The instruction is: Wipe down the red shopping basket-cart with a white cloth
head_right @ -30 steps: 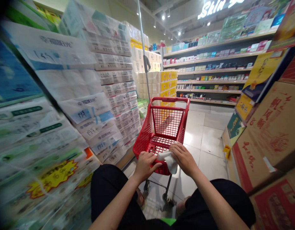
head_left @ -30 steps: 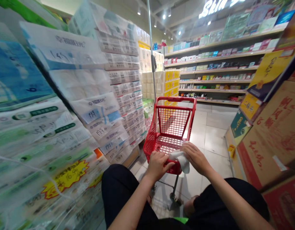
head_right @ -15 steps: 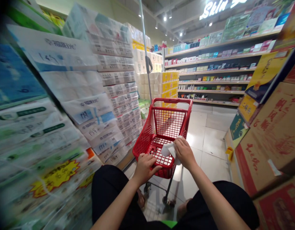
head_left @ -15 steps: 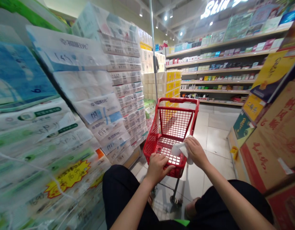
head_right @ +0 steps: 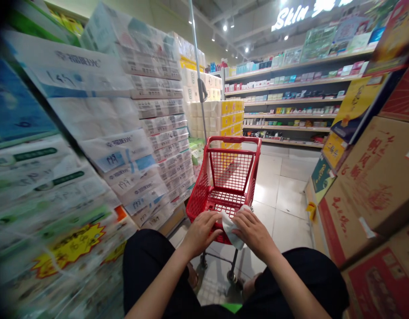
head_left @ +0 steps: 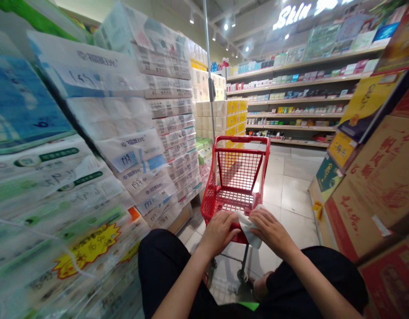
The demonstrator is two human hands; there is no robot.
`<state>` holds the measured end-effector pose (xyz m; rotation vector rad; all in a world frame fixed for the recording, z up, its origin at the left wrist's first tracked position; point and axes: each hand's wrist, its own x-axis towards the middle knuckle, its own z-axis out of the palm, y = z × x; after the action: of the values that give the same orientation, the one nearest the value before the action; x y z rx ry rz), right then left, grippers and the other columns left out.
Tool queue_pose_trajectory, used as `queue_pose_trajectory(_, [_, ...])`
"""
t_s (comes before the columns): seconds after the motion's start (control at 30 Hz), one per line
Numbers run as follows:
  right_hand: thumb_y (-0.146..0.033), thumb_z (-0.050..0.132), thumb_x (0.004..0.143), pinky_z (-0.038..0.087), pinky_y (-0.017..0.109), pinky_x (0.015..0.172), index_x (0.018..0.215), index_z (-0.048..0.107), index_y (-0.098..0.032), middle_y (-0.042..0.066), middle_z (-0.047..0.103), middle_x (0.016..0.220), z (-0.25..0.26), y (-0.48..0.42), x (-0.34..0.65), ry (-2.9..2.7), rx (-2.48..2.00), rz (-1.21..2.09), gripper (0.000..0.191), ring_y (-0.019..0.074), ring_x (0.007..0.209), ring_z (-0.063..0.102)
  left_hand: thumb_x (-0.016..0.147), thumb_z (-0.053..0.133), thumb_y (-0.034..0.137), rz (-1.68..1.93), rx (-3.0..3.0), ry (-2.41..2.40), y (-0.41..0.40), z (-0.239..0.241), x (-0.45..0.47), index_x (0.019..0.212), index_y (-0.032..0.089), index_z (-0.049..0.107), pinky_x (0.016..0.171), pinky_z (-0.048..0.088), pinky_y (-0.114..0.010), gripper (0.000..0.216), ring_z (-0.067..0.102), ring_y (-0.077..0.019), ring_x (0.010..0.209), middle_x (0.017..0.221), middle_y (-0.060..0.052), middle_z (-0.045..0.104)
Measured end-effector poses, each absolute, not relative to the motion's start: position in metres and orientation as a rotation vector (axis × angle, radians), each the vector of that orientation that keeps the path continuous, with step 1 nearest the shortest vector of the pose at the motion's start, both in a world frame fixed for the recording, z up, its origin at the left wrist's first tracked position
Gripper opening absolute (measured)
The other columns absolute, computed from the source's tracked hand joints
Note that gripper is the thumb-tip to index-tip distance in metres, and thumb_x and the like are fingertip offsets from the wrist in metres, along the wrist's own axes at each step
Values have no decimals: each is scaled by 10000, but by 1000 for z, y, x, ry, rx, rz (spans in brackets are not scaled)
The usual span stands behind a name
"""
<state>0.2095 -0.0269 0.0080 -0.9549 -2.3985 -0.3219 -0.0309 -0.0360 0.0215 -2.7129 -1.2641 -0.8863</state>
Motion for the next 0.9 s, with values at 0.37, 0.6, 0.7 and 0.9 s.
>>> queue_pose_trajectory(0.37, [-193,489,918,379,458,1018,948,569,-215,47,627,950,20,-18,204,-2480,-1029,-496,88,216,976,559,903,554,282,-750,-2555,-1371,-6,7,-75,919,221,520,1131,270,-527,71,537,-199,993,926,-15,545])
queue_pose_trajectory(0.6, [-118,452,913,402,315,659,841,510,-197,44,576,830,14,-12,150,-2539,-1085,-600,122,190,747,524,875,505,181,-777,-2541,-1343,-10,-7,-56,973,216,472,1105,281,-568,109,507,-238,1006,971,-45,529])
queue_pose_trajectory(0.7, [-102,458,899,400,313,652,875,519,-192,45,582,839,9,-7,132,-2537,-1106,-619,111,195,752,535,820,466,99,-822,-2596,-1322,-17,-5,-50,1161,199,418,1128,249,-564,359,500,-246,1066,1082,-75,538])
queue_pose_trajectory(0.9, [-138,455,918,394,299,670,899,542,-194,49,609,868,13,-14,146,-2504,-1115,-611,105,184,777,557,763,504,131,-972,-2672,-1325,-20,0,-47,1377,186,227,1151,222,-560,676,475,-261,1181,1296,-112,479])
